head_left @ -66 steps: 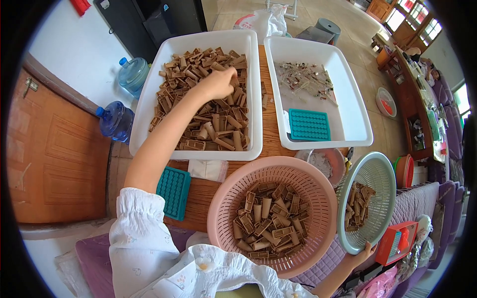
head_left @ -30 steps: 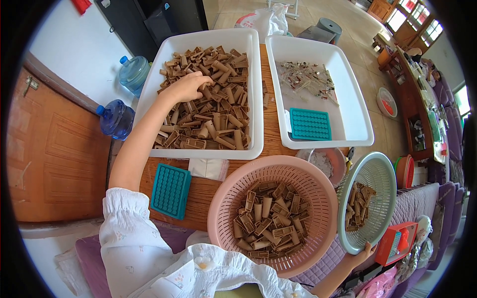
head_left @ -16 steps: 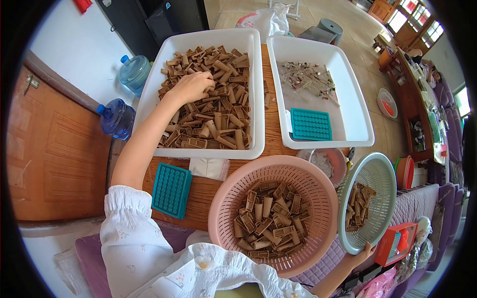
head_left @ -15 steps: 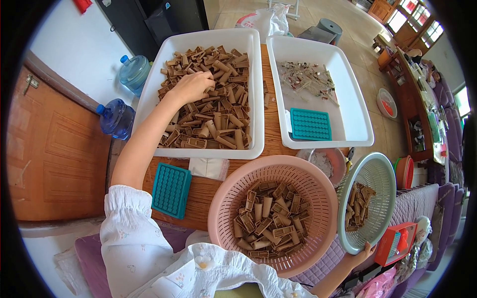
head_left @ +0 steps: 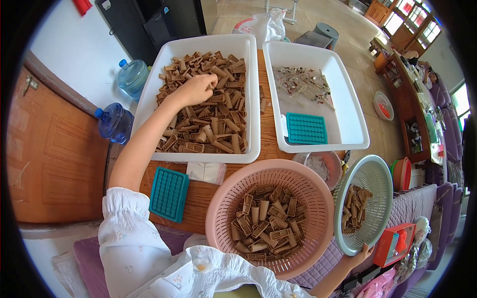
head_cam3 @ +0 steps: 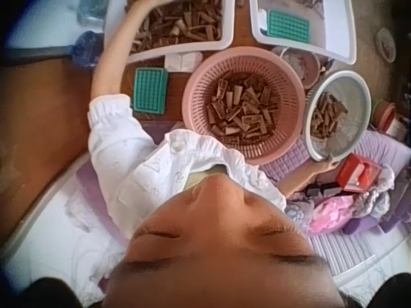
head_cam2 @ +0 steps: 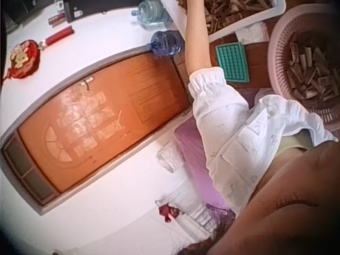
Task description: The person sorts brown plastic components by hand, transferring them from a white bin into a pink basket, a green basket, and a green tray.
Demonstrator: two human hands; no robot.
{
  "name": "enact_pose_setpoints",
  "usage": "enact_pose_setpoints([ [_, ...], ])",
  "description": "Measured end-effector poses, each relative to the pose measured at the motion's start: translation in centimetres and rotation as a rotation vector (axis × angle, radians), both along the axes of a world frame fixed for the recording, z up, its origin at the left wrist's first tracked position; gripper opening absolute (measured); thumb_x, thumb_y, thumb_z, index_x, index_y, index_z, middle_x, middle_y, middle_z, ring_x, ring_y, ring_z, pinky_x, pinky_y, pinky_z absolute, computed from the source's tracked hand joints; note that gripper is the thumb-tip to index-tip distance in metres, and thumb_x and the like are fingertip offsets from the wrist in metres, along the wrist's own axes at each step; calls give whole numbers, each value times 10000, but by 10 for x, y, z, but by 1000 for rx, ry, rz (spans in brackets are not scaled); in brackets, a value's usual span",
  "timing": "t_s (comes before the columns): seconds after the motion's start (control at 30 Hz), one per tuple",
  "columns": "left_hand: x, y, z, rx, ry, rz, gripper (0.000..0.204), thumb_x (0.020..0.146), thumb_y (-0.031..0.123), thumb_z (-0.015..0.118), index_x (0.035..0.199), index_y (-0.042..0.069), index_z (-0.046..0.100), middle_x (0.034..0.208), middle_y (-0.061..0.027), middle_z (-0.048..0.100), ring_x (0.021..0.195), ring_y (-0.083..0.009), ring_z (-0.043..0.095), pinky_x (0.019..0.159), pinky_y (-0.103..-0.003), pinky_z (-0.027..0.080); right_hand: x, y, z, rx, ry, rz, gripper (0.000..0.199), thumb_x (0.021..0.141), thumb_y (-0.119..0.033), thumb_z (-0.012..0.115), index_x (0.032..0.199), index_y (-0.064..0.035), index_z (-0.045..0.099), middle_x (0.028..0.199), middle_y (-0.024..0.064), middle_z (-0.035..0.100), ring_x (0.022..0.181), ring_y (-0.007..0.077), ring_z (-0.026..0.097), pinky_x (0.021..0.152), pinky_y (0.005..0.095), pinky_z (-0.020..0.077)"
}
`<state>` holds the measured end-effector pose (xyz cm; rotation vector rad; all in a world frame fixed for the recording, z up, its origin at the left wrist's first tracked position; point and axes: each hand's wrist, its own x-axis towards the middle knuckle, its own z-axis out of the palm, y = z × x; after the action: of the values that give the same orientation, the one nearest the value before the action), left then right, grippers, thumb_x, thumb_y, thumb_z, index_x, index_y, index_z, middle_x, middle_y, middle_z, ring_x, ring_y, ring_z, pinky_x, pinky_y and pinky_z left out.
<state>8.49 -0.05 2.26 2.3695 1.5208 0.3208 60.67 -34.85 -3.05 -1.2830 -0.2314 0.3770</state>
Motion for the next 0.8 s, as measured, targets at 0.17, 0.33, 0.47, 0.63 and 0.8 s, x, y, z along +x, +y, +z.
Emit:
enact_pose_setpoints([
  [0.17,16,-4,-5,-174,-12,81,155,775,92,465,896,13,408,692,-145,511,701,-271,534,660,-363,408,-3,1,4,1,-5,7,502,705,-36,450,1181,-20,295,1059,151,440,934,257,484,792,353,436],
  [0.33,17,-4,6,-150,-37,121,253,765,153,553,947,41,418,637,-140,525,660,-261,546,634,-358,404,-2,-1,2,25,14,5,502,704,-16,441,1183,-21,291,1083,152,428,959,257,471,808,357,429],
  [0.47,11,2,-9,7,44,13,366,681,144,654,971,40,456,690,-141,563,742,-263,571,698,-348,430,-6,2,7,19,22,-18,502,706,-13,430,1188,-26,289,1088,152,427,965,256,466,822,356,419],
  [0.63,33,-6,-14,-21,309,29,382,631,94,685,963,28,507,855,-138,590,846,-280,568,741,-367,456,-6,1,5,27,28,-32,517,695,-13,420,1194,-34,287,1074,145,432,969,242,461,826,338,410],
  [0.8,30,-6,-3,-2,200,26,342,668,138,665,969,52,527,910,-129,596,887,-244,572,766,-354,463,-9,0,4,11,37,-42,515,693,-12,422,1190,-35,288,1077,141,431,960,239,466,824,337,412],
])
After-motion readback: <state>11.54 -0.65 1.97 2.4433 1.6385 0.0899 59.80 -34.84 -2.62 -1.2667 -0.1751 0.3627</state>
